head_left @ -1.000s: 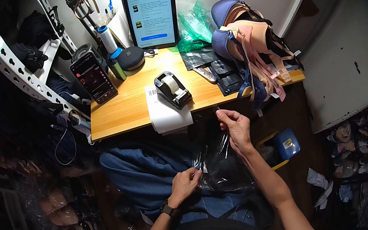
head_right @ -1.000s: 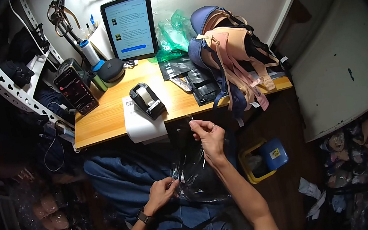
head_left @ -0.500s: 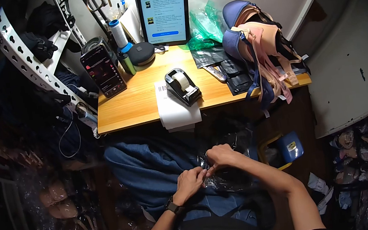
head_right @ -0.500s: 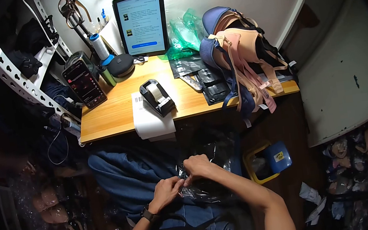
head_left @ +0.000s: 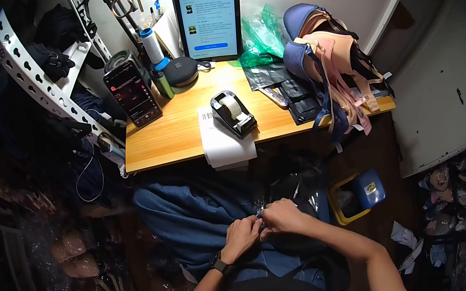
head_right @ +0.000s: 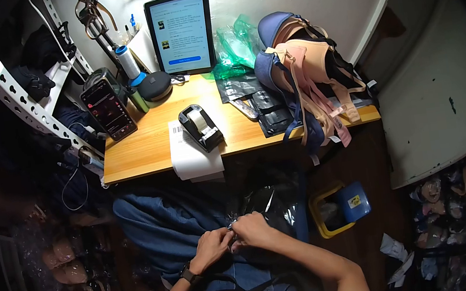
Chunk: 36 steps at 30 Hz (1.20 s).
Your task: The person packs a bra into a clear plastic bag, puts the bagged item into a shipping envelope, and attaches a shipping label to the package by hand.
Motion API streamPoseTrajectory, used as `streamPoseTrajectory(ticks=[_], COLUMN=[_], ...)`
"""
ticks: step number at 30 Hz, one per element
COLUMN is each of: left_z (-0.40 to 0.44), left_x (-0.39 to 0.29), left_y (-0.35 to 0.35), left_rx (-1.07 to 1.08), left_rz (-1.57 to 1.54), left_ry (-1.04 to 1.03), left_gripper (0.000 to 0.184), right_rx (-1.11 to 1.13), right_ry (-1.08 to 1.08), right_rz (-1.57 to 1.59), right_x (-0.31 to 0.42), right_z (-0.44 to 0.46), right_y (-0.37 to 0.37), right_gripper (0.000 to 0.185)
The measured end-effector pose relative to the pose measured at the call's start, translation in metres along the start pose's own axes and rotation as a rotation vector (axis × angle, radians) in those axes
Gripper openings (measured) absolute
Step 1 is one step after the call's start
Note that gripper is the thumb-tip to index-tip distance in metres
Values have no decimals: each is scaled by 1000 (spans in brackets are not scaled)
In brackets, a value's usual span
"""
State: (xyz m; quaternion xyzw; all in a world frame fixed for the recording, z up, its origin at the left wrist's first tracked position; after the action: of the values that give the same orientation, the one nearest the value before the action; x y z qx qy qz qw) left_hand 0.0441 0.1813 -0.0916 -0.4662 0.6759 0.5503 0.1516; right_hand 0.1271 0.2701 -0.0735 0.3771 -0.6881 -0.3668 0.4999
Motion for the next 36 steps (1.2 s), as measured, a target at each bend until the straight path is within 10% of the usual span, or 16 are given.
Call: streamPoseTrajectory(ticks=[3, 7, 11, 14, 20, 25, 29, 36], left_z=[-7, 7, 61, 84, 89, 96, 97, 43], left_x=[-17, -74, -120, -118, -114, -109, -108, -135], left_y=[22, 105, 175, 181, 178, 170, 171, 134], left_rx=[81, -347, -738, -621, -529, -541, -539, -601], left_rz=[-166, -192, 79, 29, -92, 110, 190, 217], left_ry=[-57, -465, -759, -753, -642, -772, -820, -763], left_gripper=[37, 47, 70, 71, 63, 51, 43, 26], right_rx=[118, -773, -866, -755, -1179, -990, -937, 102], right_ry=[-75, -127, -146, -203, -204, -533, -249, 249], right_rz=[474, 837, 474, 176, 598, 1256, 948, 291], right_x=[-12, -53, -73, -73, -28, -43, -13, 32], right_z=[7, 30, 74, 96, 43, 26, 26, -69], right_y=[57, 146, 180, 184, 174, 114, 122, 85], right_gripper=[38, 29, 27, 29, 24, 21, 19, 25])
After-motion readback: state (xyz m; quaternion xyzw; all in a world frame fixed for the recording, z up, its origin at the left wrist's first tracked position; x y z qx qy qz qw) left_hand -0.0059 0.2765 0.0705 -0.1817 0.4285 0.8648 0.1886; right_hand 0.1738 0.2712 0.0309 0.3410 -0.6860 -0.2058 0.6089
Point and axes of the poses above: each hand's wrist, its own z-axis towards the middle knuckle, its own y-axis out of the back of the hand, x = y × z, the point moved 5 cm from there along z, towards the middle knuckle, and after that the axes turned 2 degrees about y, right-handed, at the moved point
